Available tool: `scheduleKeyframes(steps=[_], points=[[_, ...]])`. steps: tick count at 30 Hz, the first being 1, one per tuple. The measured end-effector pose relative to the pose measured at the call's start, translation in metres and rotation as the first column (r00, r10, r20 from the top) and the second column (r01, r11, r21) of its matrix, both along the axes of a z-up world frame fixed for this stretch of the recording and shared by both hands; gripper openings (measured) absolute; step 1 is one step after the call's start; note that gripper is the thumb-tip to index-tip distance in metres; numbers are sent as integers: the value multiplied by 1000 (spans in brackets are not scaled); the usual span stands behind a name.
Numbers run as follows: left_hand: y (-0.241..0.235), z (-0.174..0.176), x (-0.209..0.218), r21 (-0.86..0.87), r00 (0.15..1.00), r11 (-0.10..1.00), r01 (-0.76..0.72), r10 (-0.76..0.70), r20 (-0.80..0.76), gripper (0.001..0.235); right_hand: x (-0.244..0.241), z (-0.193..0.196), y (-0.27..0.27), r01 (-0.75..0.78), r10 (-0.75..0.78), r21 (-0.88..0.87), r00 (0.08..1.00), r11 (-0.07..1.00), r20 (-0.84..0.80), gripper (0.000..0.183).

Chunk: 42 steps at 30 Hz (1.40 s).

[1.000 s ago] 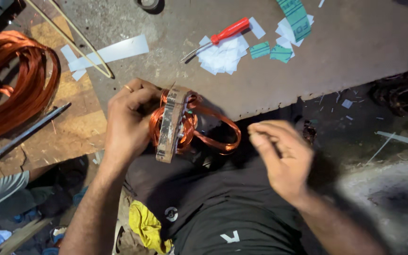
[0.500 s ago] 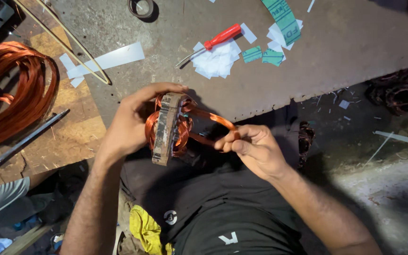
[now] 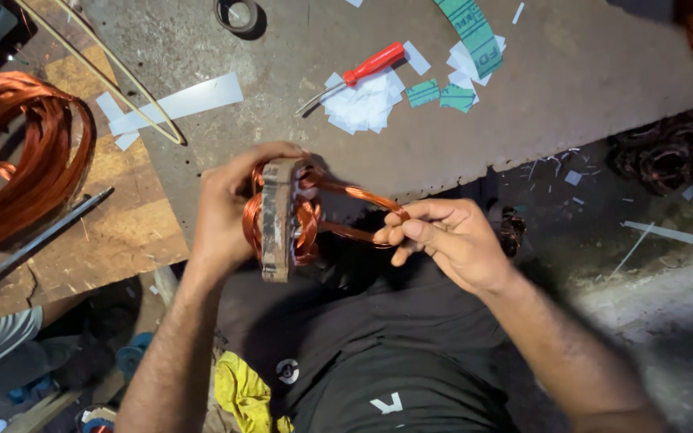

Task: The person winds a motor stator core by inserting copper wire coils into the slots and pressing insulation paper strips into the core by hand.

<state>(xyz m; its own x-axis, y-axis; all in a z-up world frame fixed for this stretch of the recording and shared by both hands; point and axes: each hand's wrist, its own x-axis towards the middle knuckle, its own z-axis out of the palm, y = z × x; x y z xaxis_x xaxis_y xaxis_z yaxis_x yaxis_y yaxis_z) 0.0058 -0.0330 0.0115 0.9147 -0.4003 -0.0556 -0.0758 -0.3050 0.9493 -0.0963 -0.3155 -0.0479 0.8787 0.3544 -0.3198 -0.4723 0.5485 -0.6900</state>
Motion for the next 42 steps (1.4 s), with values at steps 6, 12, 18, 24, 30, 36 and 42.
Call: scheduleKeyframes(steps=[6, 12, 18, 24, 30, 36, 42], points=[[3, -15, -27, -109, 961, 973, -202, 219, 169, 49, -29, 31, 13, 266, -108, -683, 958, 680, 266, 30], [4, -28, -37, -203, 937, 939, -277, 311, 160, 43, -18, 43, 52, 160, -152, 143, 986, 977, -64, 42], [-1, -18, -36, -172, 939, 948, -268, 297, 173, 44, 19, 50, 70, 358, -319, 414, 934, 837, -163, 45], [3, 4, -2, -3, 998, 1000, 6, -6, 70, 44, 24, 33, 53, 294, -263, 523, 955, 800, -133, 21], [-2, 12, 34, -9, 948, 968, 249, -246, -201, 36, 41, 28, 37, 115, 645, -714, 349, 690, 679, 16], [-6, 9, 29, -27, 975, 980, 199, -201, -93, 34, 43, 25, 44, 286, 614, -695, 327, 660, 718, 24], [-11, 5, 35, -70, 983, 984, 162, -167, -80, 39, 43, 37, 60, 531, 409, -582, 416, 616, 812, 19]])
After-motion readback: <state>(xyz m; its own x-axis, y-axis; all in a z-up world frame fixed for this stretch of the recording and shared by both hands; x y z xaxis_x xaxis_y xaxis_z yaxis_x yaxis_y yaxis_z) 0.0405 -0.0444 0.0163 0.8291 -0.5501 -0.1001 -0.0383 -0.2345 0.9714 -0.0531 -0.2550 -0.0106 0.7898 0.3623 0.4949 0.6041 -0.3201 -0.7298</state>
